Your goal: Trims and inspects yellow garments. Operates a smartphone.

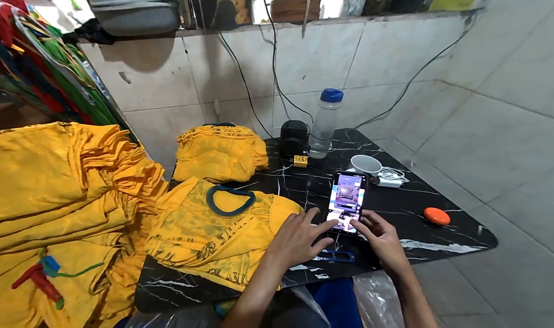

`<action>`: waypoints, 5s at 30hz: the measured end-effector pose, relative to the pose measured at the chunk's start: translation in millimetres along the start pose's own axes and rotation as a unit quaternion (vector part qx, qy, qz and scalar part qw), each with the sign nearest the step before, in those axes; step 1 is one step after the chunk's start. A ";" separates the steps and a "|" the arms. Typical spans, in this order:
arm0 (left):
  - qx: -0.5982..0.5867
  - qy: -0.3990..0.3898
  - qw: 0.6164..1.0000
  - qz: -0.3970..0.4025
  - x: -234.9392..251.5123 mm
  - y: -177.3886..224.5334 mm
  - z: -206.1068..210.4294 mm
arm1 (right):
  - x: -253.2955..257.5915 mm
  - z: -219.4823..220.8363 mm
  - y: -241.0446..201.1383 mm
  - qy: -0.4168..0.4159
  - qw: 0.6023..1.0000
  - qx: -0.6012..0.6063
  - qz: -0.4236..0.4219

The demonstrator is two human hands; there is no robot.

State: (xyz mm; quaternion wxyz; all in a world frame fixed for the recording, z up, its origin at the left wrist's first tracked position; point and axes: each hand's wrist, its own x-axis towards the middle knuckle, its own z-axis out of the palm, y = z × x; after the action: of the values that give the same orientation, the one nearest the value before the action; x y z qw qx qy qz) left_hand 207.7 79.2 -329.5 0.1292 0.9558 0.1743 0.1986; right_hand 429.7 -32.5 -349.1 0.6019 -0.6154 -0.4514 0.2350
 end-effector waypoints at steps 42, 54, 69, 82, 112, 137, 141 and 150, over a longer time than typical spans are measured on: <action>0.011 -0.026 0.999 -0.022 1.9 3.2 0.6 | 1.2 6.8 -6.3 0.012 0.999 -0.028 -0.010; 0.006 -0.011 1.000 -0.029 -0.4 1.7 -2.3 | 3.2 10.9 -7.5 0.045 0.998 -0.042 0.009; 0.003 0.017 0.999 -0.038 -2.3 2.6 -2.6 | 0.6 1.8 -0.7 -0.030 1.000 -0.004 -0.005; 0.014 0.023 0.999 -0.038 -2.8 1.8 -1.0 | 1.3 -0.9 1.7 -0.043 0.999 0.013 -0.006; 0.016 0.006 0.999 -0.033 -1.3 1.7 -2.1 | 0.8 -0.9 -0.1 -0.030 0.999 0.010 -0.010; 0.003 0.019 0.999 -0.031 -2.4 0.8 -1.8 | 1.9 -13.0 -1.9 -0.043 0.999 -0.003 0.015; 0.004 0.023 0.999 -0.028 -1.9 0.9 -1.1 | 2.3 -6.1 -6.1 -0.006 1.000 -0.023 0.009; 0.009 0.005 0.999 -0.033 -1.4 0.4 -1.9 | 2.8 -3.0 -4.3 0.003 1.000 -0.016 0.007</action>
State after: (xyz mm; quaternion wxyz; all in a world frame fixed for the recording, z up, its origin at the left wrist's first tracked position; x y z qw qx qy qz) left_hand 205.8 78.6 -328.1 0.1263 0.9495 0.2084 0.1978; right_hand 432.4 -32.3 -343.8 0.5917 -0.6286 -0.4489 0.2307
